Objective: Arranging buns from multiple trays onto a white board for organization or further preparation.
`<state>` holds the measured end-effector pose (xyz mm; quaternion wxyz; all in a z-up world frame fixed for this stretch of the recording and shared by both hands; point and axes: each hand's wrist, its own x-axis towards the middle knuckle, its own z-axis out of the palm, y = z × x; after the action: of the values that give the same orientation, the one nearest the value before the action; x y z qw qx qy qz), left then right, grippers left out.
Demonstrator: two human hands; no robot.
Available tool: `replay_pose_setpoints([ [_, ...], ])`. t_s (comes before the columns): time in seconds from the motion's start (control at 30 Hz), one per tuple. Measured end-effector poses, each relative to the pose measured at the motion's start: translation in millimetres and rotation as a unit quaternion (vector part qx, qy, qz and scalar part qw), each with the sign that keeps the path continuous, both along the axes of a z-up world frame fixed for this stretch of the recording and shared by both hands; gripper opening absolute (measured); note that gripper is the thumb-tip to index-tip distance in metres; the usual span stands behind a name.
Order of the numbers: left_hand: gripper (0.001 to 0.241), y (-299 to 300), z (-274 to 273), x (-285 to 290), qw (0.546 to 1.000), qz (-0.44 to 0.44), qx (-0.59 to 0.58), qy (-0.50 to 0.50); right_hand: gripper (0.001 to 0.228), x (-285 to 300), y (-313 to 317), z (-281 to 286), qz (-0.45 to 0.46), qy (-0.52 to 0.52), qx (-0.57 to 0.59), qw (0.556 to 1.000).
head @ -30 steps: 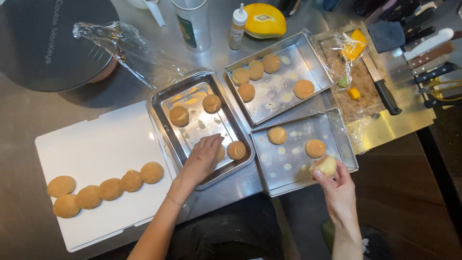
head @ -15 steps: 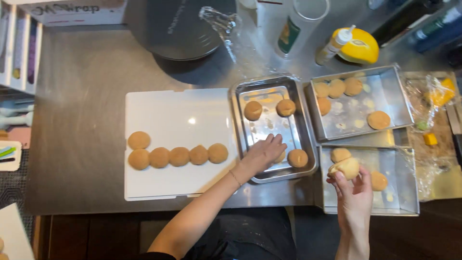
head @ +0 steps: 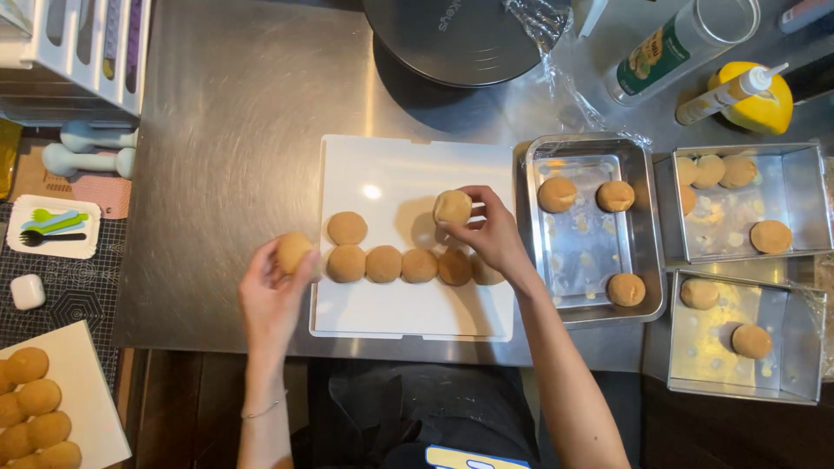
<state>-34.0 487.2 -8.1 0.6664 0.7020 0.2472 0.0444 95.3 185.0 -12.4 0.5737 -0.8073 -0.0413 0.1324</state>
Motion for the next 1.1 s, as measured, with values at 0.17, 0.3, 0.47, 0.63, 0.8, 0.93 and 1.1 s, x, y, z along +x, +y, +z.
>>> replay_pose_setpoints([
  [0.17,0.047,63.6,-34.7,-14.5,0.996,0.047,-0.023,-0.071,0.064,15.5,1.5,-28.8,0.007,0.08,-0.114,0.99],
  [0.3,0.044,72.7,-40.8,-4.0,0.996,0.034,-0.049,-0.073,0.068,8.9,29.0,-29.8,0.037,0.087,-0.179,0.979],
  [0.47,0.042,59.1,-49.5,20.2,0.984,0.006,-0.177,0.002,0.072,2.0,84.6,-35.3,0.097,0.046,-0.207,0.972],
  [0.63,0.045,41.0,-92.6,30.7,0.989,-0.005,-0.148,0.006,0.066,-1.6,101.3,-25.4,0.141,0.015,-0.266,0.954],
  [0.8,0.049,19.9,-82.0,38.8,0.99,-0.035,-0.139,-0.004,0.066,-7.0,104.1,-14.2,0.152,0.027,-0.279,0.948],
  [0.93,0.053,16.2,-74.6,39.6,0.99,-0.058,-0.13,-0.006,0.054,-14.5,100.2,-27.9,0.089,0.019,-0.223,0.971],
  [1.1,0.054,18.5,-79.6,37.7,0.988,-0.07,-0.137,-0.026,0.055,-21.3,97.9,-27.6,0.099,-0.017,-0.258,0.961],
])
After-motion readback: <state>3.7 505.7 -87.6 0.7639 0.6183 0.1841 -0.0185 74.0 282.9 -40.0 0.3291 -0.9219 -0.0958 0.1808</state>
